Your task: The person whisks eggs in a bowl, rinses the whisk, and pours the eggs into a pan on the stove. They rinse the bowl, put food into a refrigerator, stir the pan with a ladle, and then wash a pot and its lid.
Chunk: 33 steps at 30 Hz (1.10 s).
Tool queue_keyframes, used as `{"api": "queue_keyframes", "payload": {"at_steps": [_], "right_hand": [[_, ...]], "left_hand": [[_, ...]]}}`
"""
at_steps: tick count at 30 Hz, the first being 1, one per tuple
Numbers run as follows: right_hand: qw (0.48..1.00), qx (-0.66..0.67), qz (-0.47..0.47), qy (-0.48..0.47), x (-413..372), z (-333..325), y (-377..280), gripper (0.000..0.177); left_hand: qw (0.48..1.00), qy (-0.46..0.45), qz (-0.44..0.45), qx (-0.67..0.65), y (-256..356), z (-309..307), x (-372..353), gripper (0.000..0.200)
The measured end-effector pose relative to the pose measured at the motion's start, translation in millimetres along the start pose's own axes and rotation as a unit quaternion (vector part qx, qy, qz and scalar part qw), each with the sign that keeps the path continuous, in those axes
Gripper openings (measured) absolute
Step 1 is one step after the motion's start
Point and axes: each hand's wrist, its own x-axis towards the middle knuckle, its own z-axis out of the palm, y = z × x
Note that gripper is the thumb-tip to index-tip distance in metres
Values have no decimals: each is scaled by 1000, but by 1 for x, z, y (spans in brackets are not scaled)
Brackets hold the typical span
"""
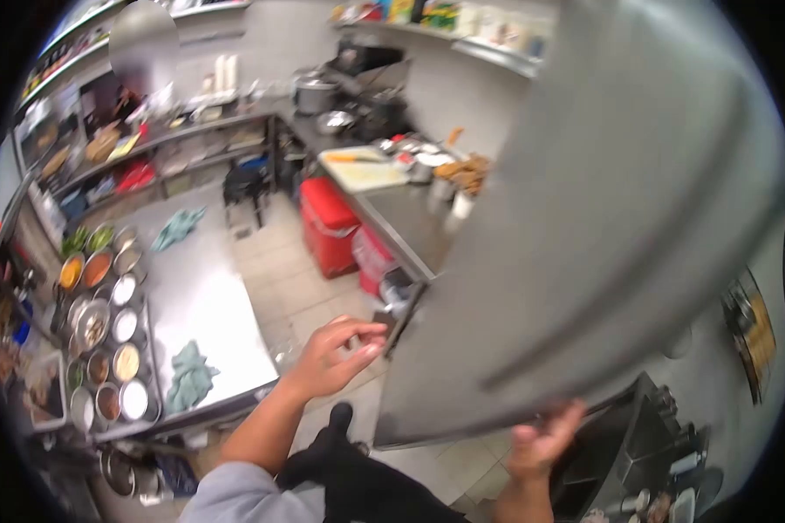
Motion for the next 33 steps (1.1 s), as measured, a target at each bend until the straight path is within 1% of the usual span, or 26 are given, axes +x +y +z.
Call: {"api": "queue_keyframes", "payload": {"at_steps": [1,2,3,4,5,7,8,9,10,11,13,14,15,16,17,19,20,22,24,26,27,29,31,32,33], "right_hand": [[998,-51,-16,30,1,-11,13,93],[983,-116,-55,134,-12,-32,58,81],[981,-99,-83,143,8,-39,60,67],[966,87,-1,244,3,-62,86,54],[958,32,-24,284,16,-70,90,54],[934,-139,-68,322,45,-72,95,53],[912,-206,-78,345,59,-67,102,52],[891,-259,-83,363,70,-57,110,52],[872,-304,-80,374,81,-46,120,51],[855,-342,-75,382,94,-32,132,51],[829,-406,-47,382,115,2,161,50],[822,-431,-26,372,125,21,177,50],[819,-448,-1,360,133,41,193,49],[819,-463,26,338,140,62,210,49],[822,-471,54,315,146,83,228,48],[837,-478,128,232,153,126,262,48],[841,-481,172,180,154,147,279,47],[841,-469,262,63,155,190,311,47],[822,-446,346,-69,153,229,342,46],[771,-420,425,-222,148,264,369,45],[734,-403,457,-300,145,281,381,45],[641,-359,502,-457,141,316,408,45],[544,-307,518,-585,142,352,435,44],[502,-281,515,-635,147,371,449,44],[467,-257,507,-677,154,392,465,44]], "left_hand": [[1000,9,-23,7,-19,-3,0,27],[998,9,-61,-12,-38,-7,4,25],[995,8,-96,-33,-58,-11,9,23],[989,26,-143,-14,-80,-19,10,22],[988,33,-150,-11,-101,-30,11,22],[958,80,-277,-8,-145,-54,16,22],[956,82,-281,-9,-172,-68,18,22],[952,109,-286,12,-201,-85,18,22],[946,134,-293,34,-230,-101,19,22],[944,135,-299,32,-257,-116,21,22],[908,198,-368,40,-305,-150,29,20],[905,197,-375,43,-324,-164,33,20],[890,217,-395,63,-342,-178,38,19],[874,237,-415,82,-358,-191,44,18],[873,240,-416,87,-373,-202,50,18],[854,226,-451,131,-397,-223,61,17],[844,215,-468,153,-404,-232,70,17],[844,214,-466,158,-421,-246,91,16],[850,227,-447,163,-451,-257,105,16],[851,225,-444,165,-471,-264,140,17],[853,228,-442,159,-483,-263,160,17],[853,208,-455,151,-514,-266,209,18],[887,183,-411,106,-549,-267,264,19],[887,180,-412,108,-564,-270,298,19],[905,159,-377,117,-574,-275,335,19]]}}
